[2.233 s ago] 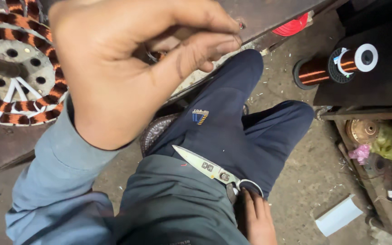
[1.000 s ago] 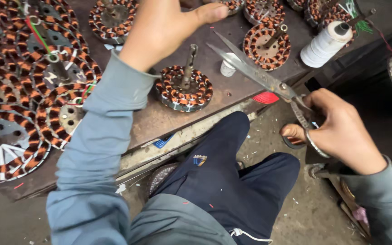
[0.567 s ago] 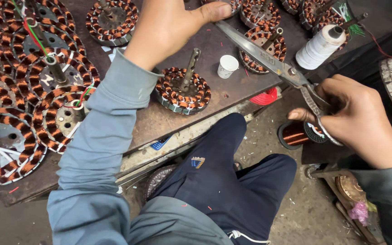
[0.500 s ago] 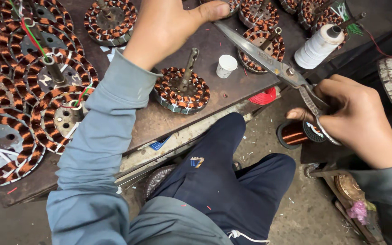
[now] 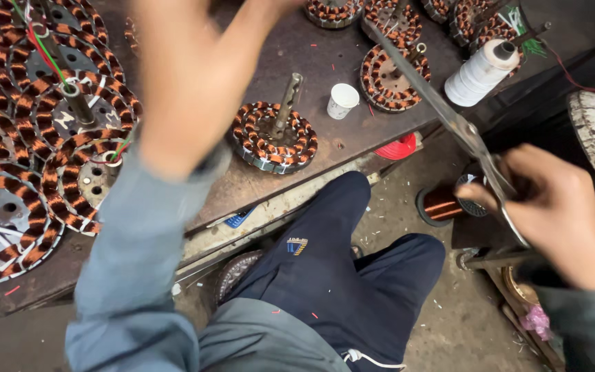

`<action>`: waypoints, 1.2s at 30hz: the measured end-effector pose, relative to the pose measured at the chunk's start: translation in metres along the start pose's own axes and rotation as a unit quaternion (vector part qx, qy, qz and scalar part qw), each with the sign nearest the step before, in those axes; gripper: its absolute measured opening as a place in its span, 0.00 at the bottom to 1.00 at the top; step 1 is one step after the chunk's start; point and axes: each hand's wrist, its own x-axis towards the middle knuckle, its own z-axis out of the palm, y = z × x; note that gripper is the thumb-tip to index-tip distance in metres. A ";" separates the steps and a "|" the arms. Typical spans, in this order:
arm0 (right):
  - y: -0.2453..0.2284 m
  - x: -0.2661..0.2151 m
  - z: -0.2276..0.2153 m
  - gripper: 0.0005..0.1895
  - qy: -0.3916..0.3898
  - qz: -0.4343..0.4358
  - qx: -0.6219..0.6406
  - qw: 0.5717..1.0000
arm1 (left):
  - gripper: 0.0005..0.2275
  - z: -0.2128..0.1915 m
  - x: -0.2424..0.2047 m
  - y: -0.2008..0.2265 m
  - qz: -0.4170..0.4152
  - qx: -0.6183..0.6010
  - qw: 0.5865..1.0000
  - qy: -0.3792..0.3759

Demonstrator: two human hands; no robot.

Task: The person inserts white insulating tubes into the slots of a copper-wound stator, then uses shears to trim the excess length. The person repeats this process for multiple slots on the stator.

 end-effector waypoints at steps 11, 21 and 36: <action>0.105 -0.200 0.107 0.24 -0.297 -0.016 0.198 0.934 | 0.14 -0.058 -0.136 0.044 -0.354 0.012 0.805 -0.476; 0.012 -0.245 0.185 0.24 -0.377 0.032 0.182 0.908 | 0.10 0.013 -0.098 0.001 -0.107 0.194 0.961 -0.167; -0.058 0.002 0.094 0.05 -0.019 -0.095 0.109 0.989 | 0.06 0.021 -0.126 -0.013 -0.084 -0.018 0.959 -0.271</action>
